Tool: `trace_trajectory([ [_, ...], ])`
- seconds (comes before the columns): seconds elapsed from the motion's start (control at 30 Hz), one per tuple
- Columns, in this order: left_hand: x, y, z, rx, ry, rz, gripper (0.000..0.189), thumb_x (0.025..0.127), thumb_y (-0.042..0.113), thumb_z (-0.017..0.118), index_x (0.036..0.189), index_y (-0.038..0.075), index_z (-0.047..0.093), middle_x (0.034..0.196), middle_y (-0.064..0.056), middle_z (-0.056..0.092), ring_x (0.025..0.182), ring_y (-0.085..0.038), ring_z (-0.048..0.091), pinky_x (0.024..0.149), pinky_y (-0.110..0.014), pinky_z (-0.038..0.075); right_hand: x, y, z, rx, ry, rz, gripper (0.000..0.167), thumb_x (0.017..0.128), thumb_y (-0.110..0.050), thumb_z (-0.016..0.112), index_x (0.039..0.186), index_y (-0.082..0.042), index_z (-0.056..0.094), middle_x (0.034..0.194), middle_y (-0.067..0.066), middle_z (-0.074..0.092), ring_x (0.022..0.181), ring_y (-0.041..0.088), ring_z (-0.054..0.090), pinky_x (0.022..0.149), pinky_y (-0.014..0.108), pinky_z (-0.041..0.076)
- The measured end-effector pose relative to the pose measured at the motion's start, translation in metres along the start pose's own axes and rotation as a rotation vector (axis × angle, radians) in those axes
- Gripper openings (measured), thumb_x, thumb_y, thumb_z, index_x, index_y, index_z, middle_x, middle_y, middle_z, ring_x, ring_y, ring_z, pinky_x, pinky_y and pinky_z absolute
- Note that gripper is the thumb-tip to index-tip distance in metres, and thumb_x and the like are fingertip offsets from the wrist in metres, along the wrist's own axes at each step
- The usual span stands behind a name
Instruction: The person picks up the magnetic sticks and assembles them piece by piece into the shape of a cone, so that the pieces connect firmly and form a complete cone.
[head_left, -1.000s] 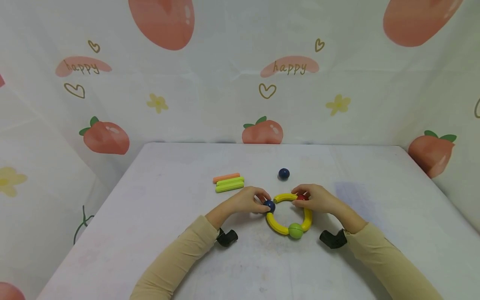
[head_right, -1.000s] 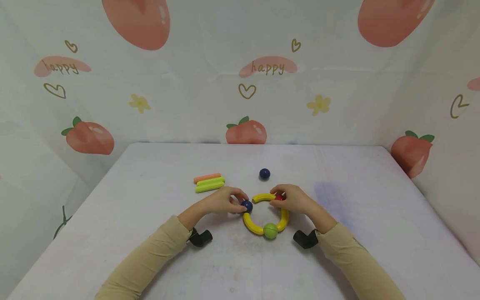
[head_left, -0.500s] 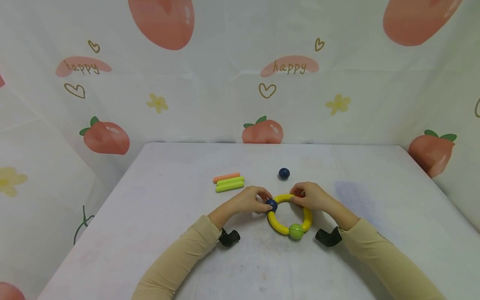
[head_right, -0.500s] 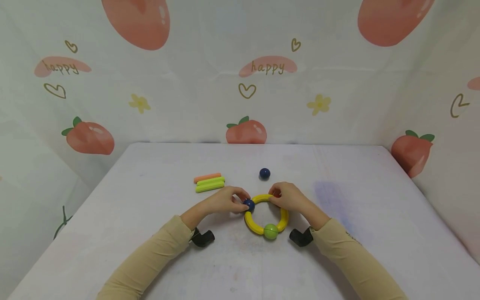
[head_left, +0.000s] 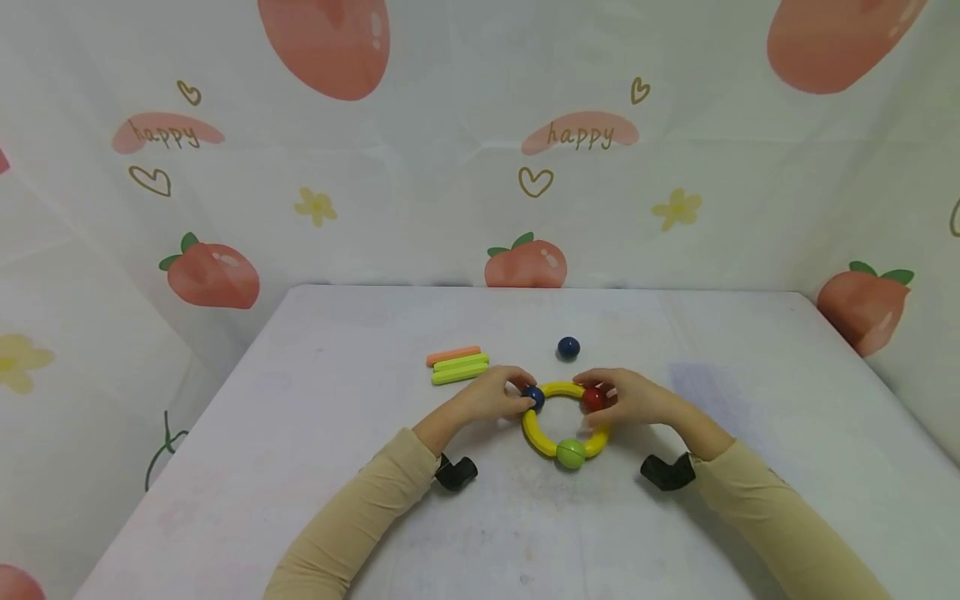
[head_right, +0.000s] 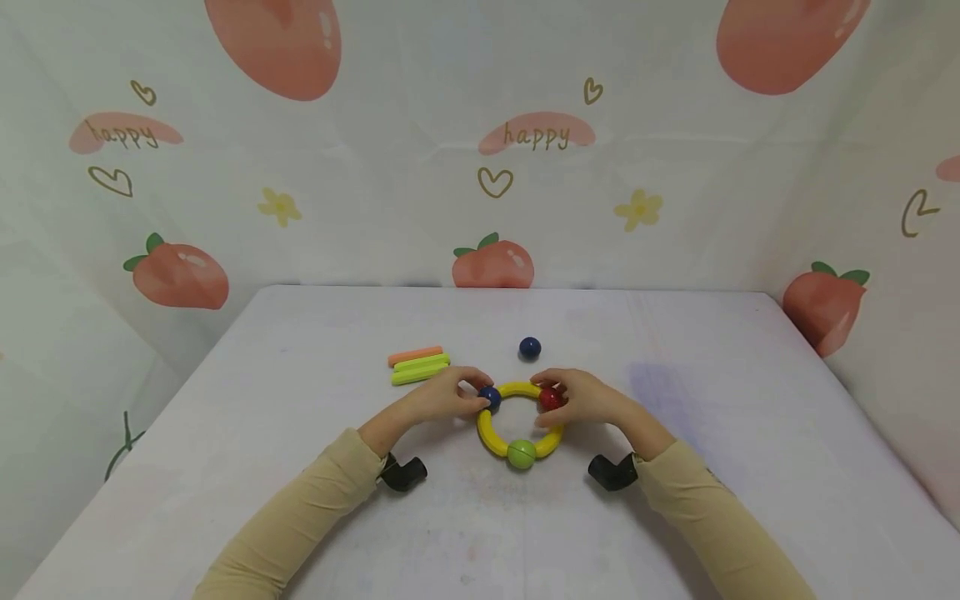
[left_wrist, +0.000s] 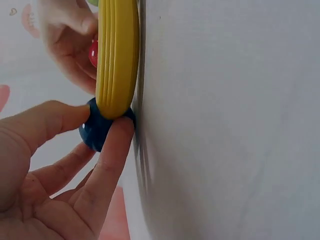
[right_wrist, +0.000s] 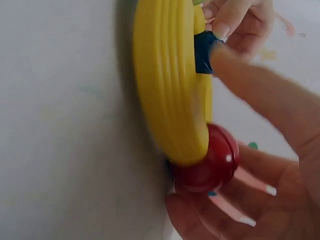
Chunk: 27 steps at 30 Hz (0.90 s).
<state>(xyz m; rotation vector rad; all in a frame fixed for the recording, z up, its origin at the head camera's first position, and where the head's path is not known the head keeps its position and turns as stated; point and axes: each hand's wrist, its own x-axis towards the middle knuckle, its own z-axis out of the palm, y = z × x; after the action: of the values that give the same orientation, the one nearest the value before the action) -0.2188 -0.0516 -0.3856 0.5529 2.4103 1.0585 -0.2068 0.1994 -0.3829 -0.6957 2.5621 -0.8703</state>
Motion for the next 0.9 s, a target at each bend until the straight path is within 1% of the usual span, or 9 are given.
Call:
trace_trajectory([
  [0.1,0.0017,-0.0010,-0.0025,0.009,0.032,0.022,0.032,0.090,0.016,0.061,0.120,0.006,0.058,0.120,-0.013,0.060,0.083,-0.014,0.055,0.072,-0.022,0.049,-0.0051,0.0009,-0.0008,0.045,-0.043,-0.037,0.073,0.075,-0.028,0.077,0.134,0.001,0.044,0.128,0.019,0.052,0.109,0.029,0.052,0.090,0.039,0.050],
  [0.23,0.0025,-0.0008,-0.0053,0.009,0.059,0.033,0.034,0.089,0.015,0.062,0.122,0.006,0.057,0.121,-0.013,0.059,0.078,-0.013,0.054,0.072,-0.021,0.049,-0.0078,0.0003,-0.0007,0.045,-0.043,-0.080,0.080,0.073,-0.028,0.079,0.136,0.004,0.041,0.128,0.021,0.051,0.111,0.031,0.051,0.091,0.039,0.048],
  [0.3,0.0024,-0.0013,-0.0067,0.004,0.057,0.035,0.037,0.088,0.014,0.064,0.123,0.006,0.056,0.123,-0.013,0.058,0.079,-0.013,0.056,0.072,-0.021,0.049,-0.0079,0.0000,0.0001,0.024,-0.026,-0.084,0.081,0.072,-0.029,0.080,0.135,0.005,0.041,0.126,0.020,0.052,0.109,0.030,0.051,0.091,0.039,0.049],
  [0.37,0.0026,-0.0022,-0.0081,-0.015,0.049,0.035,0.042,0.086,0.013,0.066,0.126,0.007,0.055,0.126,-0.013,0.057,0.083,-0.013,0.060,0.075,-0.022,0.051,-0.0075,-0.0003,0.0009,0.004,-0.009,-0.077,0.082,0.072,-0.031,0.080,0.135,0.004,0.041,0.124,0.019,0.053,0.107,0.029,0.052,0.089,0.038,0.049],
  [0.47,0.0029,-0.0049,-0.0097,-0.039,0.032,0.046,0.051,0.082,0.010,0.070,0.130,0.006,0.052,0.130,-0.014,0.054,0.097,-0.018,0.064,0.083,-0.026,0.053,-0.0062,-0.0004,0.0026,-0.007,0.015,-0.070,0.082,0.072,-0.032,0.080,0.135,0.004,0.041,0.122,0.019,0.054,0.105,0.028,0.053,0.087,0.036,0.050],
  [0.57,0.0028,-0.0061,-0.0103,-0.039,0.027,0.052,0.056,0.080,0.008,0.071,0.132,0.006,0.050,0.133,-0.014,0.052,0.106,-0.022,0.063,0.088,-0.028,0.052,-0.0043,0.0001,0.0041,-0.010,0.028,-0.069,0.082,0.072,-0.031,0.080,0.135,0.005,0.041,0.123,0.020,0.053,0.104,0.029,0.054,0.085,0.034,0.051],
  [0.9,0.0042,-0.0054,-0.0106,-0.024,0.027,0.040,0.058,0.080,0.008,0.072,0.133,0.007,0.049,0.136,-0.013,0.049,0.106,-0.022,0.062,0.086,-0.028,0.053,0.0000,0.0015,0.0058,-0.022,0.037,-0.058,0.083,0.071,-0.031,0.081,0.134,0.005,0.041,0.123,0.021,0.053,0.102,0.029,0.054,0.083,0.033,0.050],
])
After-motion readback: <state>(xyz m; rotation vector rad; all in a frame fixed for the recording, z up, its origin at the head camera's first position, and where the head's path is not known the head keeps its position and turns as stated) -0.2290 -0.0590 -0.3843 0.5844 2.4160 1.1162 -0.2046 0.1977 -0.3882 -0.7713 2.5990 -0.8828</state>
